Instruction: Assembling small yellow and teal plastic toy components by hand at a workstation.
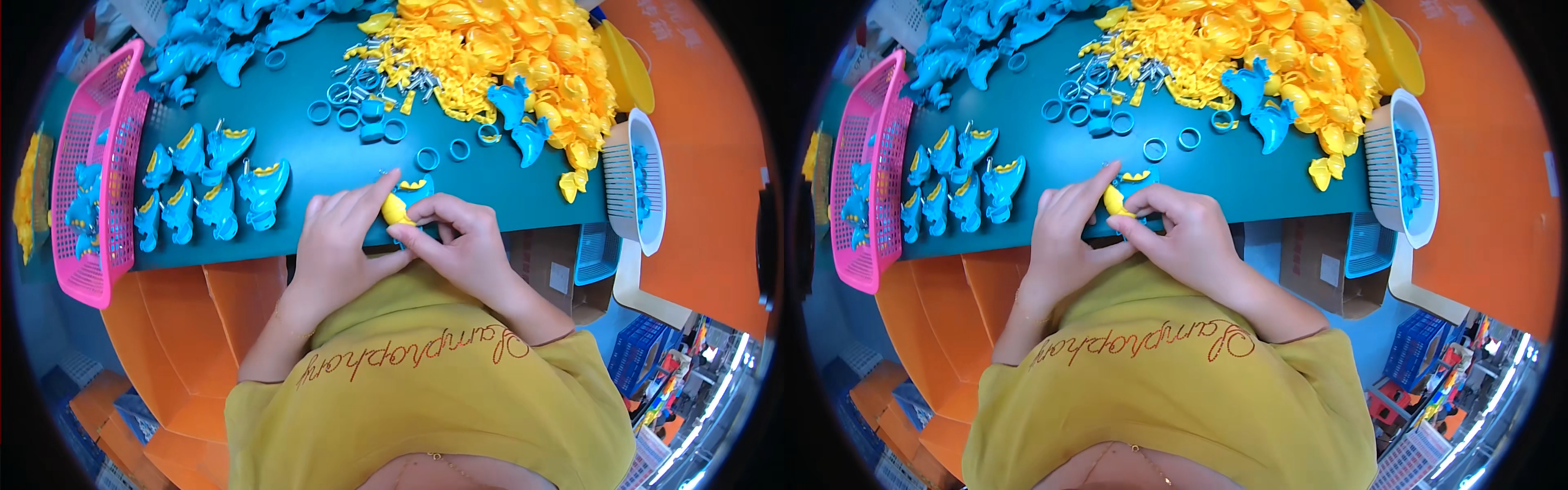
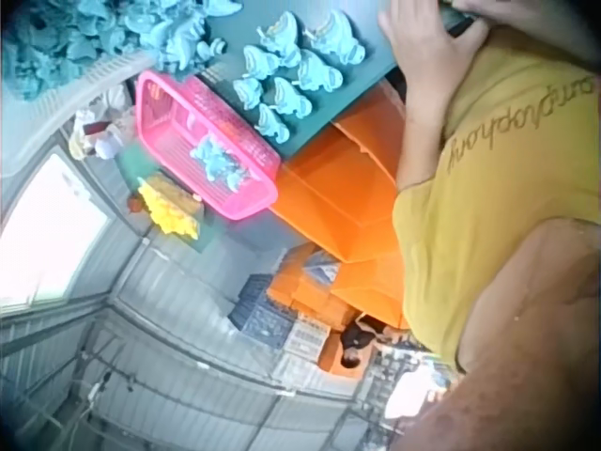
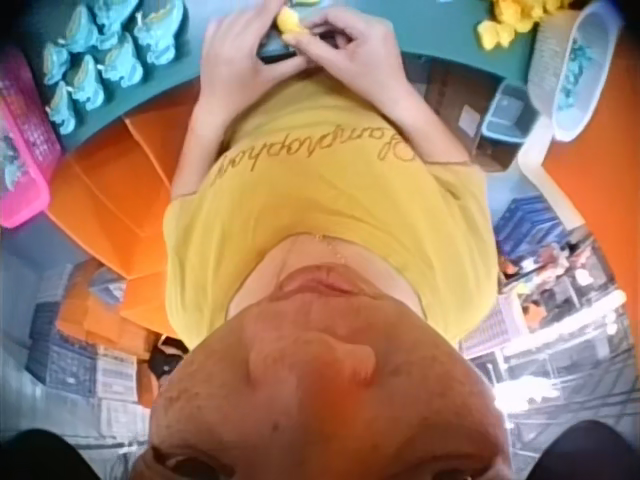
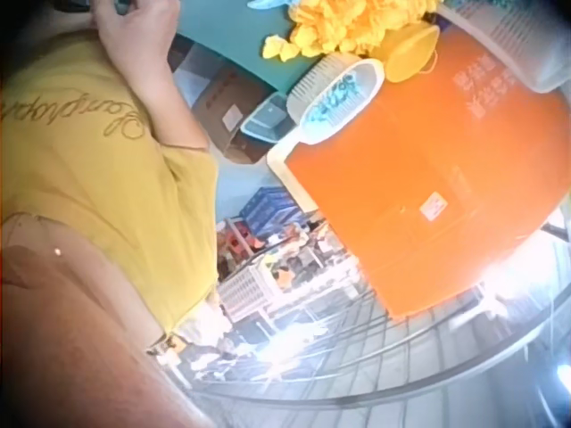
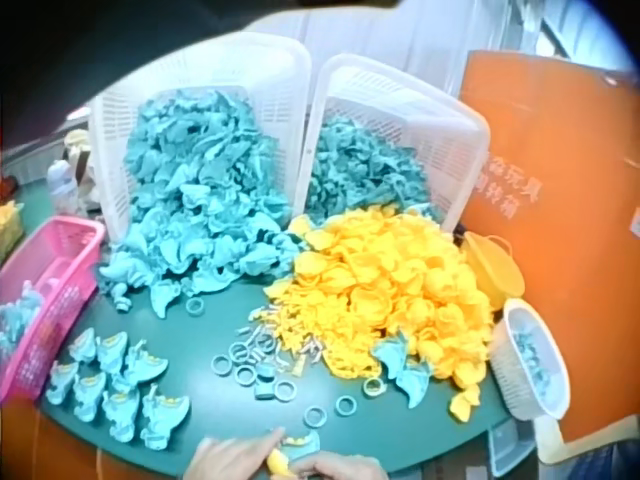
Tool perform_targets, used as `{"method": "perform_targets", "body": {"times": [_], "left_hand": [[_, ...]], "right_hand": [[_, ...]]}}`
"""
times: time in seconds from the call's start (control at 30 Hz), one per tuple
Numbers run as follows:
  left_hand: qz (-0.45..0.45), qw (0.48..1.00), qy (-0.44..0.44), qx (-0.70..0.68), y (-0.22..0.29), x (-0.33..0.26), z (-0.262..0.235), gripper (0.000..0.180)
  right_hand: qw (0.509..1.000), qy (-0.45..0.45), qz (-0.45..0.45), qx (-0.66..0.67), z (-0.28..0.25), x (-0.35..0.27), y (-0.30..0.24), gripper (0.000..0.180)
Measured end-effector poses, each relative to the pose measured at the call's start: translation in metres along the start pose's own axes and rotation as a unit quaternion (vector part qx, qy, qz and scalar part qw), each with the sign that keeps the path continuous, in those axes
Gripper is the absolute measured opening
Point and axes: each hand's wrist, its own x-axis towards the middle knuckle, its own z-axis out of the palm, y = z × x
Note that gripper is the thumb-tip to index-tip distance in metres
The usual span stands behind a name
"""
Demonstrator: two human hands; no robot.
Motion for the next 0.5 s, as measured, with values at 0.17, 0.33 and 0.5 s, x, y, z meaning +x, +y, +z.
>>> {"method": "perform_targets", "body": {"times": [0.17, 0.33, 0.5], "left_hand": [[0.036, 0.998, 0.054, 0.006, 0.003, 0.003, 0.006, 0.088], [-0.023, 1.0, 0.002, 0.016, 0.008, 0.003, -0.002, 0.086], [-0.021, 1.0, -0.004, 0.023, 0.009, 0.004, -0.003, 0.086]], "right_hand": [[1.0, 0.014, -0.026, 0.001, -0.025, 0.004, 0.012, 0.017], [0.97, 0.184, -0.015, -0.157, -0.081, 0.021, 0.027, 0.013], [0.896, 0.222, -0.187, -0.337, -0.113, 0.048, 0.053, 0.018]]}}
